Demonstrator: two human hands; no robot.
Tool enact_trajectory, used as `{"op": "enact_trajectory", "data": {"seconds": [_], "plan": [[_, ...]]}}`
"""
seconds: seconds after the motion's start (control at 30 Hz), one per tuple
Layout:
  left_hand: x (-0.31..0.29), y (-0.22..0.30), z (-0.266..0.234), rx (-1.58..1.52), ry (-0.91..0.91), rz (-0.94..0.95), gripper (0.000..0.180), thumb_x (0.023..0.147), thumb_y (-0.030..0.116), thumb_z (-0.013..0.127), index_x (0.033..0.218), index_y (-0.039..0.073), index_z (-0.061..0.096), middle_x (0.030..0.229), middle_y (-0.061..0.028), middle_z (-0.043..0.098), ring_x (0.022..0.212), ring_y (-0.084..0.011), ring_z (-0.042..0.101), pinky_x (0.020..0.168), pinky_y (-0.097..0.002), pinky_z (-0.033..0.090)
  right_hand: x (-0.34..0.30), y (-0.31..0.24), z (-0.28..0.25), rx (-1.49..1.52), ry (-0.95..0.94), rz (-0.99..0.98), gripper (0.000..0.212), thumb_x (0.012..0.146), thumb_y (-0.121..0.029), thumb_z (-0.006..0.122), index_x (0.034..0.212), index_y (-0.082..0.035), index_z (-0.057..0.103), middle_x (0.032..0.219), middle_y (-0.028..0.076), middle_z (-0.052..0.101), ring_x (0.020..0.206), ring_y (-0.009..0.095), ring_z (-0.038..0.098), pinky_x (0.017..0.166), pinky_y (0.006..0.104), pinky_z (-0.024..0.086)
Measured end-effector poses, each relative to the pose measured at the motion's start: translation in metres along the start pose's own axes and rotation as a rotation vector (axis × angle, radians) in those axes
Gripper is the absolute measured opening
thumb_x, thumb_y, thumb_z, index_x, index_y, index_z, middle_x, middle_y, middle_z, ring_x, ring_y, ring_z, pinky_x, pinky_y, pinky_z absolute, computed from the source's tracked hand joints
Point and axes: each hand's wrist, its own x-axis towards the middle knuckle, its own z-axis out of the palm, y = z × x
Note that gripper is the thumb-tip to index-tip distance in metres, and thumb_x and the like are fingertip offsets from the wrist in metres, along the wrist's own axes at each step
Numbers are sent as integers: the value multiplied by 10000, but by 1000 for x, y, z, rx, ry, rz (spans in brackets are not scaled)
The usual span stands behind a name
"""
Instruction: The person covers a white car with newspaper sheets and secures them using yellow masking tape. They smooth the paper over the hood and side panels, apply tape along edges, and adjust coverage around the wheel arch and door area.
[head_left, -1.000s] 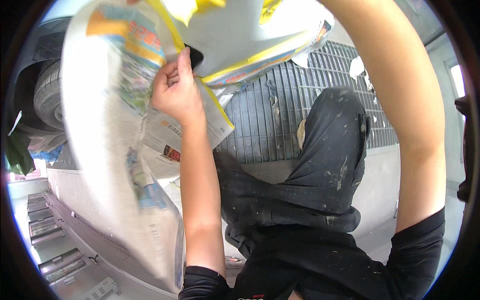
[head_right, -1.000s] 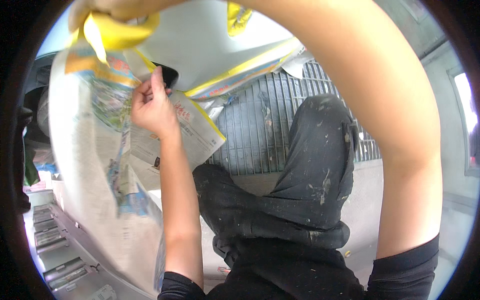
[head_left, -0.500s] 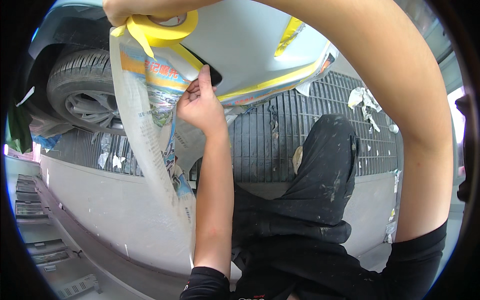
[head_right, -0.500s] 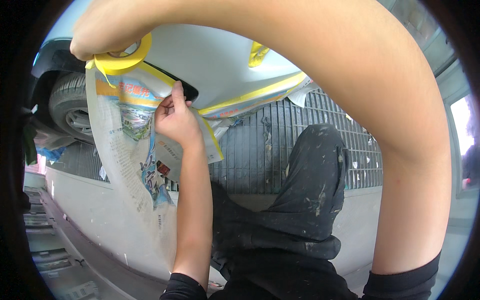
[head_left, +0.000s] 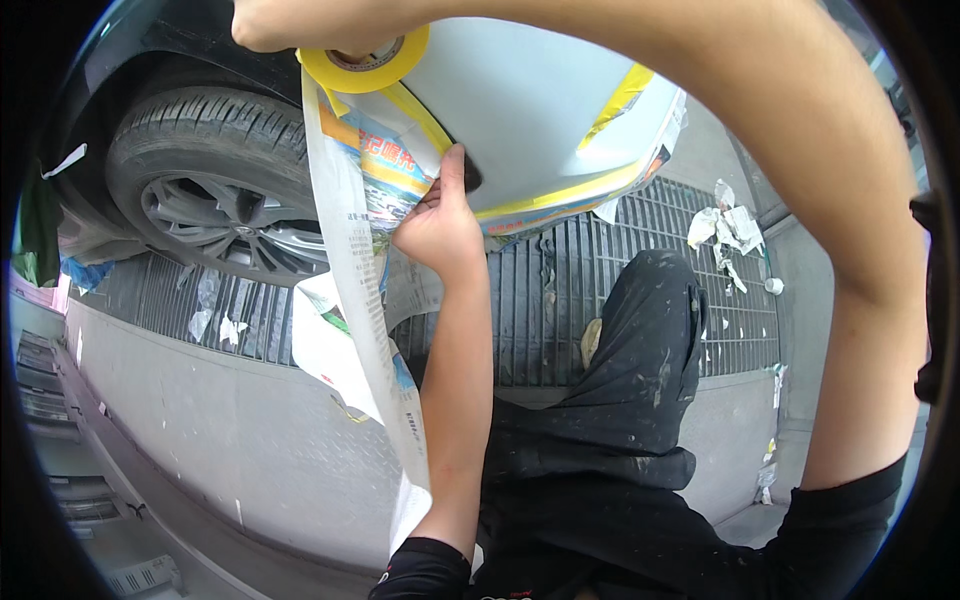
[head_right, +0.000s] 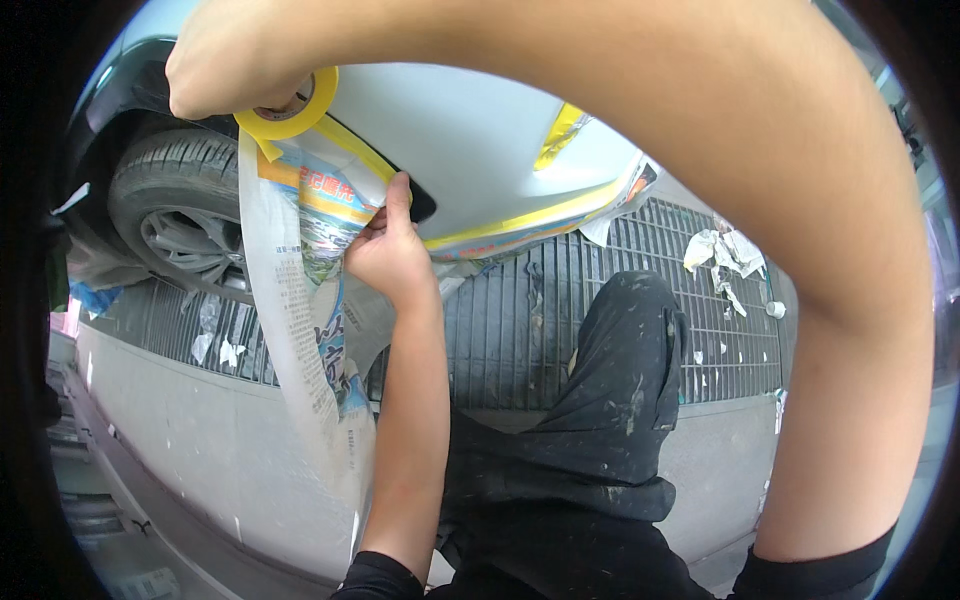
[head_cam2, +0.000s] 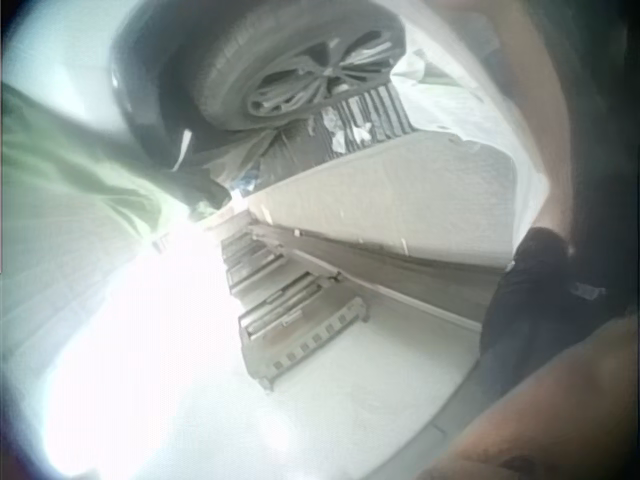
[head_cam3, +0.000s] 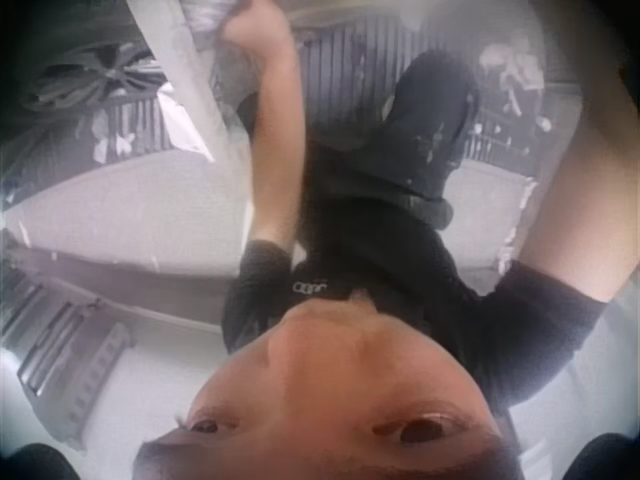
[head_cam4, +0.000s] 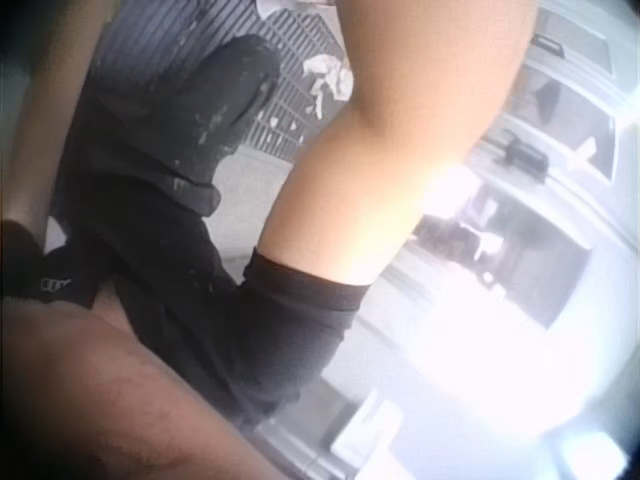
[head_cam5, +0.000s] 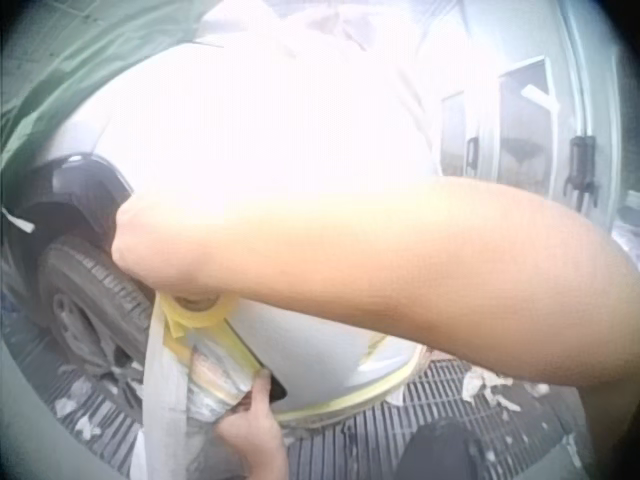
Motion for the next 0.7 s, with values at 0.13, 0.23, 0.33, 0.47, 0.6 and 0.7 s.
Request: {"op": "enact_trajectory", "data": {"seconds": [0.13, 0.23, 0.33, 0.47, 0.6, 0.7], "plan": [[4, 0, -4, -4, -26, 8, 208, 853, 95, 888, 895, -27, 725, 762, -24, 692, 583, -68, 549, 521, -231, 430, -4, 0, -12, 93, -77, 5, 176, 799, -86, 689, 921, -30, 802, 828, 196, 754, 813, 359, 747, 752, 444, 585], [6, 4, -11, -12, -97, -105, 195, 878, 92, 865, 944, -29, 728, 799, -32, 707, 627, -71, 581, 532, -229, 455, -7, 7, -19, 212, -138, 13, 182, 802, -77, 676, 926, -23, 798, 831, 200, 754, 817, 359, 748, 752, 444, 583], [10, 17, -21, -60, -204, -251, 201, 914, 113, 833, 1000, -33, 726, 850, -44, 721, 690, -88, 627, 567, -237, 495, -3, 18, -26, 383, -195, 16, 189, 805, -67, 663, 930, -16, 795, 834, 205, 753, 821, 360, 748, 753, 444, 580], [23, 46, -44, 104, -568, -461, 256, 983, 209, 769, 1044, -36, 725, 921, -84, 745, 746, -128, 680, 695, -285, 558, -1, 26, -31, 624, -227, 48, 198, 809, -55, 645, 936, -7, 790, 838, 210, 753, 827, 360, 749, 753, 444, 578], [34, 69, -84, 383, -1093, -290, 338, 980, 274, 756, 1137, -24, 733, 979, -118, 755, 872, -191, 728, 863, -322, 567, 10, 13, -14, 673, 71, 164, 211, 812, -42, 629, 951, 0, 782, 847, 219, 751, 843, 365, 747, 767, 448, 573], [64, 78, -128, 557, -1314, 74, 360, 923, 170, 791, 1240, 16, 717, 1140, -91, 748, 1093, -219, 707, 983, -331, 534, 21, 3, 5, 750, 277, 312, 279, 804, -60, 644, 1050, -14, 767, 896, 234, 750, 901, 374, 740, 833, 444, 561]]}}
